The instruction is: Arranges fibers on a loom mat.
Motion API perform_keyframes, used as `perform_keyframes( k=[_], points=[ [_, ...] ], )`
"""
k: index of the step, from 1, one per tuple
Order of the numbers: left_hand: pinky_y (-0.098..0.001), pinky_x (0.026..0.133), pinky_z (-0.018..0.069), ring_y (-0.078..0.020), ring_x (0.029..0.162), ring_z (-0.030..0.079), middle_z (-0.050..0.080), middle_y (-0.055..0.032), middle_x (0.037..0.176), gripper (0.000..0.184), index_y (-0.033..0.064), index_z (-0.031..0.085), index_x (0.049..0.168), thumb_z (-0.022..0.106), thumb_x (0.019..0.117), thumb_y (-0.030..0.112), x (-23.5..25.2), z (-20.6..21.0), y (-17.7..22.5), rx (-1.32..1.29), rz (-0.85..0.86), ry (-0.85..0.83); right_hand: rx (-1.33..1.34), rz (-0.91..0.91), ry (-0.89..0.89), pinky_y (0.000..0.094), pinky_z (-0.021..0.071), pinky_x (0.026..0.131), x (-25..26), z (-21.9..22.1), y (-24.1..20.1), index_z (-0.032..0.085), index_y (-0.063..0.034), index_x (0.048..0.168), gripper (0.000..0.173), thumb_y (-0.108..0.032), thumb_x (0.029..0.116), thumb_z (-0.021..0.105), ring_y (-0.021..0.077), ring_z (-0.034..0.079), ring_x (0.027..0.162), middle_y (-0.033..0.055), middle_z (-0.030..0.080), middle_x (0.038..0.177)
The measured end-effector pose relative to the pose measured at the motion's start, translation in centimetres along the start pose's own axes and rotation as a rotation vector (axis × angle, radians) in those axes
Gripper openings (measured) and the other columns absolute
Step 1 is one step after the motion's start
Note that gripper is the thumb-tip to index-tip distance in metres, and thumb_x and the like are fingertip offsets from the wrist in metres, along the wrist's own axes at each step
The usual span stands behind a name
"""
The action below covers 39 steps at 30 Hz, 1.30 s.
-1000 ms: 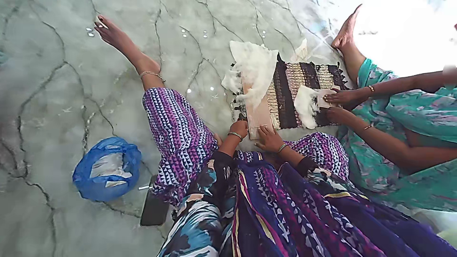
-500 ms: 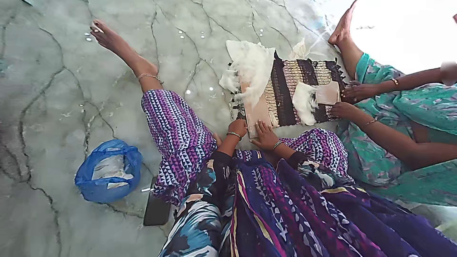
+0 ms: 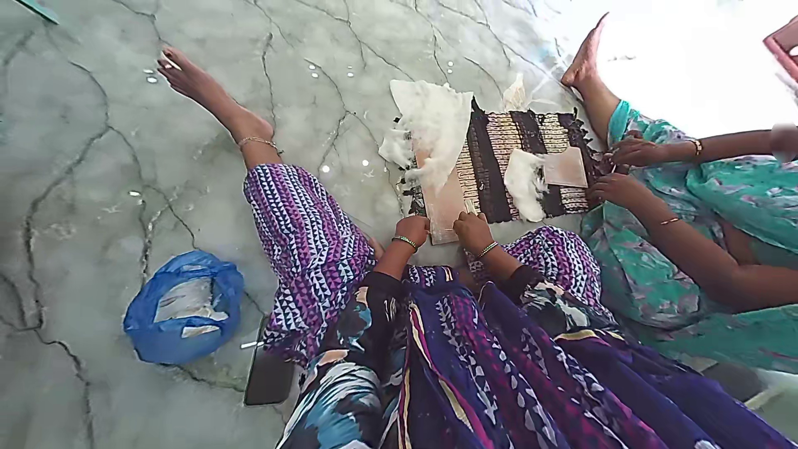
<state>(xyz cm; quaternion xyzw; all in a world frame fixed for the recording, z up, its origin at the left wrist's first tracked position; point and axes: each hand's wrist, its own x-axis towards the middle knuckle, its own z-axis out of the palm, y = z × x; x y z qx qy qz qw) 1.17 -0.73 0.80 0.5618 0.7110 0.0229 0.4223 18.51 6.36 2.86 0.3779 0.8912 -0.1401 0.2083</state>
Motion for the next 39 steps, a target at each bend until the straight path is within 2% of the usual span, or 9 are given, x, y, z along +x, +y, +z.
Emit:
perform_keyframes(
  k=[3, 8, 15, 18, 21, 24, 28, 32, 39],
  points=[
    [-0.0638, 0.103, 0.0450, -0.0401, 0.126, 0.060, 0.066, -0.0203, 0.130, 0.027, 0.0049, 0.070, 0.123, 0.056, 0.1024, 0.014, 0.1, -0.3, -0.5, -0.026, -0.029, 0.043, 0.075, 0.110, 0.010, 0.0626, 0.0405, 0.101, -0.2, -1.0, 2.1, 0.074, 0.0005, 0.112, 0.025, -0.009, 0.1007, 0.054, 0.0425, 0.059, 0.122, 0.0249, 0.066, 0.123],
    [-0.0618, 0.104, 0.0449, -0.0395, 0.120, 0.062, 0.068, -0.0225, 0.123, 0.027, 0.0015, 0.069, 0.121, 0.060, 0.1020, 0.018, 1.4, -0.6, -2.5, -0.350, -0.150, 0.151, 0.531, 0.409, 0.101, 0.0666, 0.0457, 0.099, 1.4, -2.2, 7.9, 0.075, -0.0006, 0.112, 0.025, -0.019, 0.1006, 0.064, 0.0436, 0.066, 0.113, 0.0252, 0.072, 0.115],
    [-0.0390, 0.089, 0.0554, -0.0248, 0.093, 0.068, 0.067, -0.0224, 0.114, 0.028, -0.0064, 0.059, 0.129, 0.055, 0.1035, 0.004, 1.7, -0.4, -2.4, -0.868, -0.185, 0.228, 0.670, 0.508, 0.148, 0.0646, 0.0457, 0.099, 3.8, -1.5, 8.1, 0.074, 0.0007, 0.113, 0.026, -0.019, 0.1011, 0.064, 0.0426, 0.065, 0.113, 0.0255, 0.071, 0.114],
    [-0.0339, 0.078, 0.0545, -0.0193, 0.080, 0.065, 0.066, -0.0207, 0.107, 0.028, -0.0069, 0.056, 0.129, 0.055, 0.1028, 0.001, 1.4, -1.2, -1.9, -1.028, -0.242, 0.299, 0.592, 0.404, 0.248, 0.0663, 0.0450, 0.100, 4.4, -2.4, 6.5, 0.073, 0.0004, 0.118, 0.027, -0.017, 0.1025, 0.060, 0.0449, 0.065, 0.115, 0.0255, 0.071, 0.118],
    [-0.0355, 0.075, 0.0538, -0.0205, 0.080, 0.064, 0.065, -0.0218, 0.110, 0.031, -0.0060, 0.052, 0.132, 0.054, 0.1024, 0.001, 1.9, -1.0, -1.8, -1.137, -0.265, 0.331, 0.479, 0.109, 0.258, 0.0631, 0.0491, 0.097, 5.6, -2.4, 3.9, 0.070, 0.0031, 0.122, 0.029, -0.012, 0.0977, 0.066, 0.0450, 0.066, 0.110, 0.0269, 0.069, 0.118],
    [-0.0353, 0.074, 0.0536, -0.0193, 0.078, 0.063, 0.065, -0.0207, 0.108, 0.030, -0.0052, 0.049, 0.133, 0.051, 0.1037, 0.003, 2.6, -0.3, -2.0, -1.184, -0.269, 0.322, 0.267, -0.052, 0.309, 0.0640, 0.0505, 0.090, 7.7, -2.1, 0.9, 0.071, -0.0029, 0.124, 0.033, -0.003, 0.0917, 0.067, 0.0461, 0.066, 0.108, 0.0275, 0.066, 0.120],
    [-0.0314, 0.071, 0.0526, -0.0159, 0.073, 0.061, 0.064, -0.0184, 0.101, 0.027, -0.0078, 0.049, 0.130, 0.046, 0.1046, 0.000, 2.3, -1.2, -1.9, -1.219, -0.292, 0.290, 0.115, -0.114, 0.350, 0.0633, 0.0503, 0.087, 10.4, -1.3, 0.7, 0.074, -0.0049, 0.120, 0.031, 0.002, 0.0930, 0.060, 0.0468, 0.065, 0.107, 0.0281, 0.066, 0.115],
    [-0.0311, 0.070, 0.0533, -0.0142, 0.070, 0.061, 0.063, -0.0161, 0.098, 0.026, -0.0051, 0.048, 0.131, 0.043, 0.1082, 0.007, 2.2, -0.7, -2.2, -1.237, -0.256, 0.277, 0.119, -0.131, 0.331, 0.0620, 0.0514, 0.086, 11.2, -1.1, 1.3, 0.074, 0.0025, 0.102, 0.020, -0.005, 0.0999, 0.055, 0.0463, 0.066, 0.104, 0.0282, 0.067, 0.109],
    [-0.0341, 0.062, 0.0528, -0.0184, 0.068, 0.063, 0.068, -0.0173, 0.102, 0.025, 0.0011, 0.052, 0.128, 0.046, 0.1079, 0.015, 3.4, 1.0, -2.8, -1.191, -0.192, 0.262, 0.329, -0.307, 0.378, 0.0613, 0.0526, 0.083, 6.1, 2.8, -0.9, 0.078, -0.0011, 0.098, 0.015, -0.007, 0.0959, 0.064, 0.0438, 0.068, 0.095, 0.0251, 0.070, 0.100]
  ],
)
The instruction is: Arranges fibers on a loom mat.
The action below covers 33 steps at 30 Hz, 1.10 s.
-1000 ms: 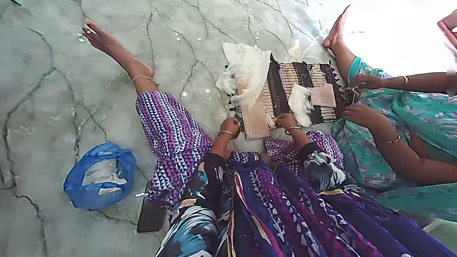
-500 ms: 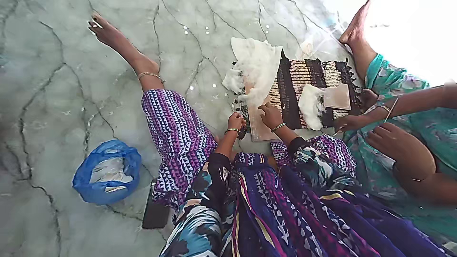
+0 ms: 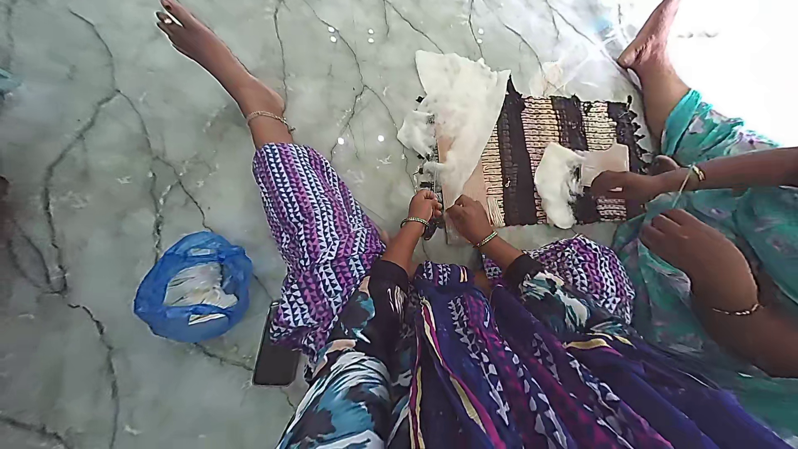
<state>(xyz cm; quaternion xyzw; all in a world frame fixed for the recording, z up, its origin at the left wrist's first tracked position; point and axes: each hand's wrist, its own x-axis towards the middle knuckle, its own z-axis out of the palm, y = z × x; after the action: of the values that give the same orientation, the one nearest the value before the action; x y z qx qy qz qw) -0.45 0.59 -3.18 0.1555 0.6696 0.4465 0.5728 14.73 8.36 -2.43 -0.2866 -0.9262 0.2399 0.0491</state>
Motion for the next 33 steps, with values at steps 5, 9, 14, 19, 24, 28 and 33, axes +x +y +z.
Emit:
perform_keyframes(
  k=[5, 9, 14, 19, 24, 28, 33],
  points=[
    [-0.0330, 0.062, 0.0523, -0.0162, 0.067, 0.061, 0.067, -0.0156, 0.102, 0.021, 0.0019, 0.052, 0.124, 0.046, 0.1057, 0.011, -0.6, -0.4, -0.1, -0.020, 0.009, 0.055, 0.286, 0.068, 0.042, 0.0549, 0.0532, 0.090, -1.7, 0.4, -1.7, 0.077, 0.0035, 0.099, 0.016, -0.008, 0.0949, 0.067, 0.0389, 0.067, 0.098, 0.0250, 0.069, 0.104],
    [-0.0275, 0.060, 0.0418, -0.0120, 0.064, 0.045, 0.050, -0.0066, 0.085, 0.025, -0.0041, 0.055, 0.124, 0.042, 0.1023, -0.002, -1.6, -0.5, 2.6, -0.057, -0.039, -0.009, 0.816, 0.568, -0.212, 0.0303, 0.0479, 0.076, -0.2, -4.1, -3.0, 0.064, 0.0070, 0.102, 0.012, -0.004, 0.1012, 0.060, 0.0120, 0.056, 0.079, 0.0097, 0.063, 0.089],
    [-0.0167, 0.041, 0.0241, -0.0010, 0.044, 0.028, 0.036, 0.0073, 0.061, 0.026, 0.0016, 0.061, 0.115, 0.044, 0.1080, 0.019, -2.4, 0.3, 2.4, -0.049, 0.014, -0.266, 0.943, 0.694, -0.417, 0.0235, 0.0502, 0.063, -0.1, -6.0, -1.8, 0.061, -0.0021, 0.096, 0.014, -0.008, 0.1053, 0.053, 0.0054, 0.059, 0.065, -0.0007, 0.063, 0.074],
    [-0.0342, 0.077, 0.0463, -0.0138, 0.078, 0.051, 0.064, -0.0134, 0.093, 0.021, -0.0084, 0.066, 0.104, 0.066, 0.0996, 0.012, -2.6, 0.5, 1.9, 0.296, 0.157, -0.232, 0.923, 0.730, -0.390, 0.0209, 0.0481, 0.060, -0.3, -6.3, -2.0, 0.063, -0.0032, 0.093, 0.017, -0.012, 0.1057, 0.055, 0.0043, 0.059, 0.064, -0.0008, 0.064, 0.075],
    [-0.0387, 0.081, 0.0482, -0.0190, 0.083, 0.057, 0.067, -0.0168, 0.097, 0.024, -0.0085, 0.067, 0.106, 0.066, 0.1000, 0.015, -2.4, 0.5, 1.6, 0.230, 0.141, -0.114, 0.915, 0.795, -0.316, 0.0251, 0.0495, 0.068, -0.9, -6.0, -1.3, 0.063, -0.0027, 0.098, 0.009, -0.008, 0.1036, 0.058, 0.0069, 0.062, 0.075, 0.0013, 0.067, 0.084],
    [-0.0420, 0.087, 0.0499, -0.0232, 0.089, 0.061, 0.068, -0.0203, 0.102, 0.027, -0.0095, 0.067, 0.111, 0.064, 0.1015, 0.015, -1.8, 0.5, 1.4, 0.193, 0.120, -0.087, 0.931, 0.817, -0.214, 0.0260, 0.0479, 0.069, -1.2, -6.2, -0.7, 0.064, -0.0027, 0.099, 0.011, -0.008, 0.1042, 0.057, 0.0072, 0.060, 0.074, 0.0011, 0.066, 0.084],
    [-0.0229, 0.054, 0.0340, -0.0050, 0.062, 0.038, 0.059, -0.0055, 0.095, 0.032, 0.0038, 0.062, 0.127, 0.059, 0.1050, 0.027, -2.7, 1.0, 1.9, 0.103, 0.065, -0.178, 0.938, 0.781, -0.248, 0.0243, 0.0493, 0.068, -0.9, -6.3, -0.2, 0.064, -0.0035, 0.095, 0.011, -0.008, 0.1036, 0.058, 0.0060, 0.061, 0.073, 0.0002, 0.067, 0.082]
  ],
)
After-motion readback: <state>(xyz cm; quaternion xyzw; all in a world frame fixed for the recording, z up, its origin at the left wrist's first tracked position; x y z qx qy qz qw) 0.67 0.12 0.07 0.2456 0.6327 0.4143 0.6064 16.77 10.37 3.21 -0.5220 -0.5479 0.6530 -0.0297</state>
